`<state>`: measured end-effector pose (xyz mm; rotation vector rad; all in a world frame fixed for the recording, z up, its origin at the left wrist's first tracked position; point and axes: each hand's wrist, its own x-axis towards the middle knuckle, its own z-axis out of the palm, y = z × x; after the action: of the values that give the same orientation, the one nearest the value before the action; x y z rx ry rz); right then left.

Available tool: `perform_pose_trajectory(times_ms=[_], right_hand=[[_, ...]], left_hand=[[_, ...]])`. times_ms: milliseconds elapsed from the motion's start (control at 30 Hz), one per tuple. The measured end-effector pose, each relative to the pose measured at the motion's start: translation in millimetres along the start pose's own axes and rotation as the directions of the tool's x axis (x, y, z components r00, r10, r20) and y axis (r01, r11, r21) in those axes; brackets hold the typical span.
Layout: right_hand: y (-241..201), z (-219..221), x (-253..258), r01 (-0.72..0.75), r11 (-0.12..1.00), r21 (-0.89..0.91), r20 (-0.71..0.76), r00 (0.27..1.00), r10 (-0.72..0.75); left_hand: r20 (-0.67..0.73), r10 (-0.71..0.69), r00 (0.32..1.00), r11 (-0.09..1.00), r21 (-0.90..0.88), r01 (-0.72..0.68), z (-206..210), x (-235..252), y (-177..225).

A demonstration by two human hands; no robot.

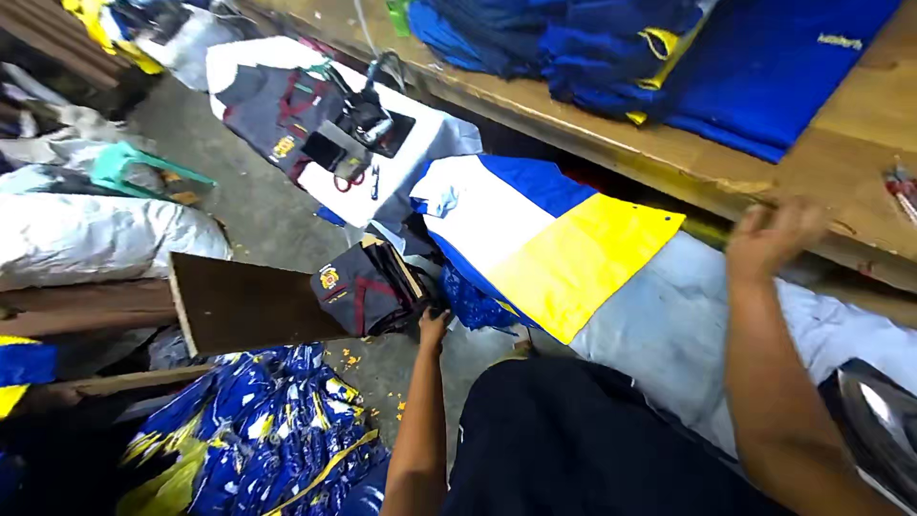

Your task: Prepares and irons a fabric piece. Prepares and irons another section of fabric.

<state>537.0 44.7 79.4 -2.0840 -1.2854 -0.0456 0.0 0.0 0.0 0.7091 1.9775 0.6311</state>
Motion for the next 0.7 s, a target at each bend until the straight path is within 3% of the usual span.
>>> perform_pose_trajectory(times_ms=[100, 267, 467, 700], right_hand=[[-26, 44, -25, 0.004, 0.997, 0.072, 0.182, 0.983, -0.018], [-35, 91, -25, -0.178, 0.983, -0.052, 0.304, 0.935, 0.185], [-21, 135, -45, -0.09, 0.958, -0.274, 0.432, 0.878, 0.206], [-21, 138, -56, -0.099, 0.942, -0.322, 0.391, 0.892, 0.227]], left_hand=[[0.077, 0.074, 0.994, 0.997, -0.026, -0.072, 14, 18, 47], [0.065, 0.037, 0.997, 0.998, -0.045, -0.034, 35, 49, 101], [0.058, -0.032, 0.998, 0.996, -0.084, 0.037, 39, 73, 101], [0.066, -0.038, 0.997, 0.987, -0.152, 0.047, 38, 75, 94]])
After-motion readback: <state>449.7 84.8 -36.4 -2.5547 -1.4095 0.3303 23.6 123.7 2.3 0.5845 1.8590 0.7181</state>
